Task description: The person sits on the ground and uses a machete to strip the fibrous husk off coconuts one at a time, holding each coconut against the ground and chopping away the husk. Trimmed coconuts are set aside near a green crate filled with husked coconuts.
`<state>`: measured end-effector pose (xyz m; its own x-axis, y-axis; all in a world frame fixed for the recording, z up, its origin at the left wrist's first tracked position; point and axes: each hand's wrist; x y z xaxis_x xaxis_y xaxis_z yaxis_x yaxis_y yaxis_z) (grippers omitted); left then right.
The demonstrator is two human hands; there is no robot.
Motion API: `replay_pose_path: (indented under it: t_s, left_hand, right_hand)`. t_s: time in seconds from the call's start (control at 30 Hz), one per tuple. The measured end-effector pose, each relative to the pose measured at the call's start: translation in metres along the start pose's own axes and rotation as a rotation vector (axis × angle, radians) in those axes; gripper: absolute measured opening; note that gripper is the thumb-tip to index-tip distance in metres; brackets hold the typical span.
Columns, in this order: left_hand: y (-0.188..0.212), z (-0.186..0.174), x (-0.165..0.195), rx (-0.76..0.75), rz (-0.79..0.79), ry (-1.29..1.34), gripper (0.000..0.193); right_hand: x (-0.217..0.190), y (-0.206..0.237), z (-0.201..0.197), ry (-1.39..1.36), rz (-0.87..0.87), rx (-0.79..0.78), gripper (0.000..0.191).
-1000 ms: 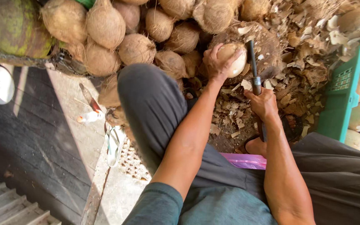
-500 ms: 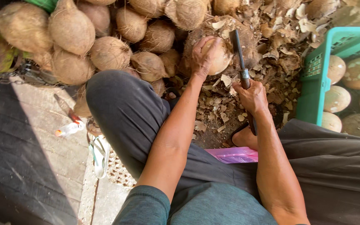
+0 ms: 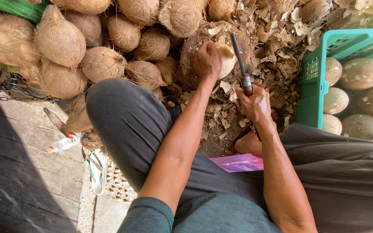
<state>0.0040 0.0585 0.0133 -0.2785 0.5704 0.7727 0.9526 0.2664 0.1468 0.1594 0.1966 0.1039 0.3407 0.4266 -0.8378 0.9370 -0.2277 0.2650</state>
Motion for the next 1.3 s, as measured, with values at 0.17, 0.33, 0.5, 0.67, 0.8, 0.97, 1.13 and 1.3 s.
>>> replay_pose_path:
  t_s: [0.17,0.33,0.5,0.67,0.8,0.97,1.13,1.3]
  left_hand:
    - [-0.004,0.005,0.002,0.032,0.013,-0.048,0.051]
    - [0.000,0.000,0.006,0.040,-0.054,0.068,0.044]
    - [-0.001,0.000,0.001,-0.017,-0.066,-0.085,0.051]
    - [0.001,0.008,-0.001,0.081,0.037,-0.069,0.048]
    - [0.000,0.009,-0.001,0.065,-0.025,-0.017,0.046]
    - [0.000,0.006,-0.003,0.012,-0.024,-0.089,0.048]
    - [0.013,0.005,0.007,0.055,0.022,-0.009,0.045]
    - [0.011,-0.002,0.012,0.072,-0.028,-0.018,0.045]
  right_hand:
    - [-0.002,-0.004,0.003,0.004,0.026,0.022,0.043]
    - [-0.004,-0.010,0.007,0.048,0.215,-0.058,0.037]
    - [-0.004,-0.006,0.008,0.034,0.051,-0.002,0.040]
    - [-0.004,-0.008,0.011,-0.016,0.085,-0.005,0.034]
    - [-0.005,-0.010,0.009,0.033,0.277,-0.034,0.036]
    - [-0.010,-0.006,0.011,0.001,0.052,0.003,0.041]
    - [-0.019,-0.010,0.021,-0.016,0.240,-0.072,0.030]
    - [-0.025,-0.009,0.015,0.057,0.191,-0.037,0.027]
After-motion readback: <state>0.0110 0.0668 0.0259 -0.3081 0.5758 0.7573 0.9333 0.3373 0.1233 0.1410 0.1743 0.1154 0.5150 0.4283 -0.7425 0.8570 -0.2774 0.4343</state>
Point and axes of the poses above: each hand's wrist, its own y-axis away from the middle knuckle, its own z-axis out of the palm, x = y × z, and after that the axes turned 10 degrees about -y, right-handed
